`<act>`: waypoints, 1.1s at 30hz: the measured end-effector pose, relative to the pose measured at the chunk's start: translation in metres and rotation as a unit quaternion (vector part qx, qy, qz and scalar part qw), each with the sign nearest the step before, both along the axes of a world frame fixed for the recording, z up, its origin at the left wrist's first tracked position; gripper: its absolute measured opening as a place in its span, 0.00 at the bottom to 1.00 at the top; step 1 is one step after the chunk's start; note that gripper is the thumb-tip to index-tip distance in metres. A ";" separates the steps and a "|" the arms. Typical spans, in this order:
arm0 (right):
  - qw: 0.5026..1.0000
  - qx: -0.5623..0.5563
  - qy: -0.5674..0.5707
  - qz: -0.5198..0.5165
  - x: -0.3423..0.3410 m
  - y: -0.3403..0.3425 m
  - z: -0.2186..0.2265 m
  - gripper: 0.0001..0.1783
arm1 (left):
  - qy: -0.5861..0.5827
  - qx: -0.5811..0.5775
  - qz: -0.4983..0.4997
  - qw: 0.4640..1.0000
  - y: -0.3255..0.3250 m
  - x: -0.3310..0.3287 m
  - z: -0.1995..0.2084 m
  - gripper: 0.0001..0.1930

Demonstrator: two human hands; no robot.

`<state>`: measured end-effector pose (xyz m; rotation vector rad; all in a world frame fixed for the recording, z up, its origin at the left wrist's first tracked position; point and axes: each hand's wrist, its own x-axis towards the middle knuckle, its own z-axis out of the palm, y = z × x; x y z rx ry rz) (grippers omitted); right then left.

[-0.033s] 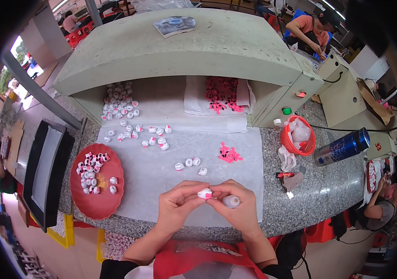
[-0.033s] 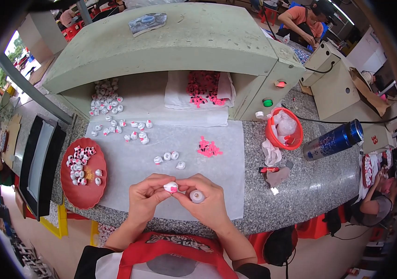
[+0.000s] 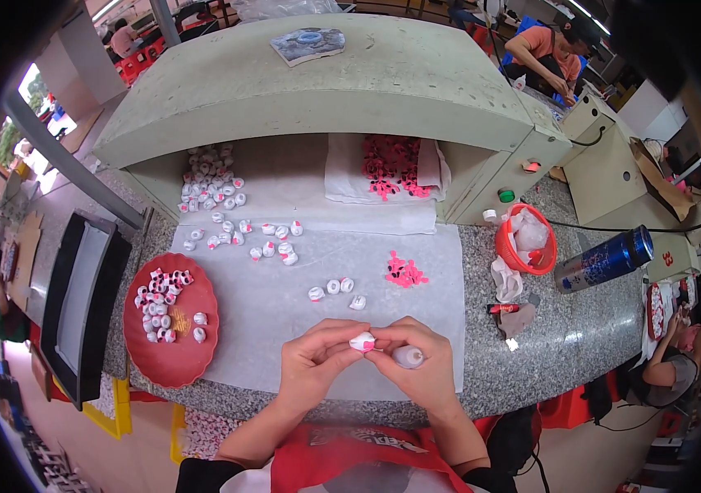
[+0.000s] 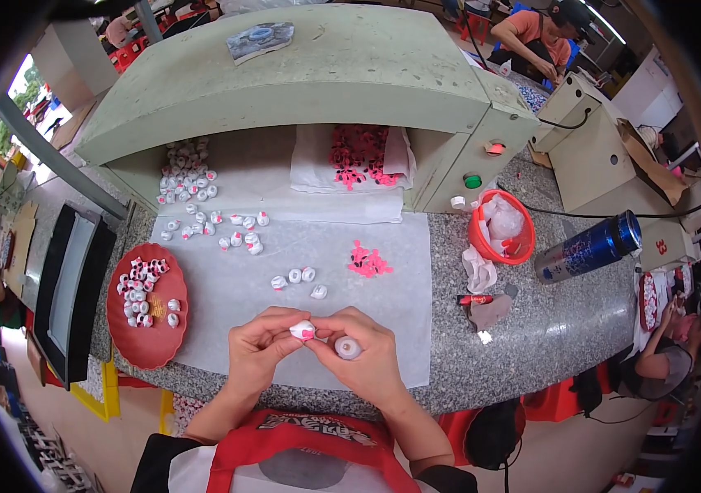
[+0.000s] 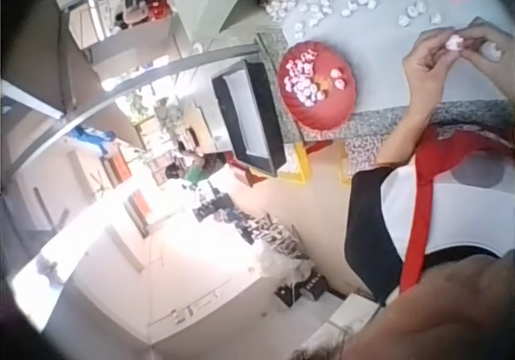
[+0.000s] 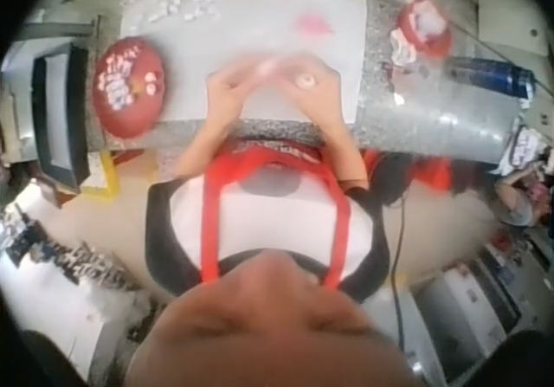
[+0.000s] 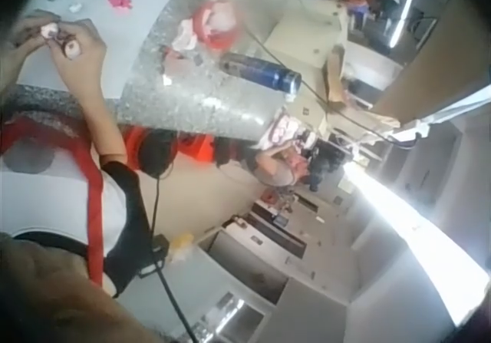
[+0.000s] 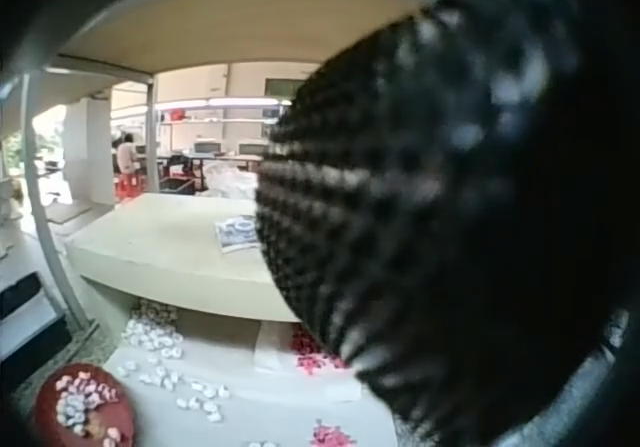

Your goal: Apply glue to small white toy components and attach pink bow pieces to assemble characters.

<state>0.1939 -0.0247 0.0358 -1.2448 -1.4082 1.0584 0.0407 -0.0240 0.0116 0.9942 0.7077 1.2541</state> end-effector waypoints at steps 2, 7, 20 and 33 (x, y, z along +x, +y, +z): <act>0.999 0.041 -0.009 0.014 0.002 0.000 -0.003 0.11 | 0.022 0.031 0.022 0.999 -0.001 0.003 -0.001 0.14; 0.997 0.078 -0.027 0.010 0.002 0.000 -0.004 0.12 | 0.054 0.065 0.030 0.996 -0.002 0.003 -0.002 0.14; 0.993 0.105 -0.034 0.035 0.005 0.004 -0.008 0.12 | -0.007 -0.081 0.008 0.997 0.000 0.002 -0.003 0.13; 0.990 0.026 0.091 0.106 0.015 0.006 -0.021 0.13 | 0.169 0.030 -0.006 0.985 -0.006 -0.005 0.013 0.16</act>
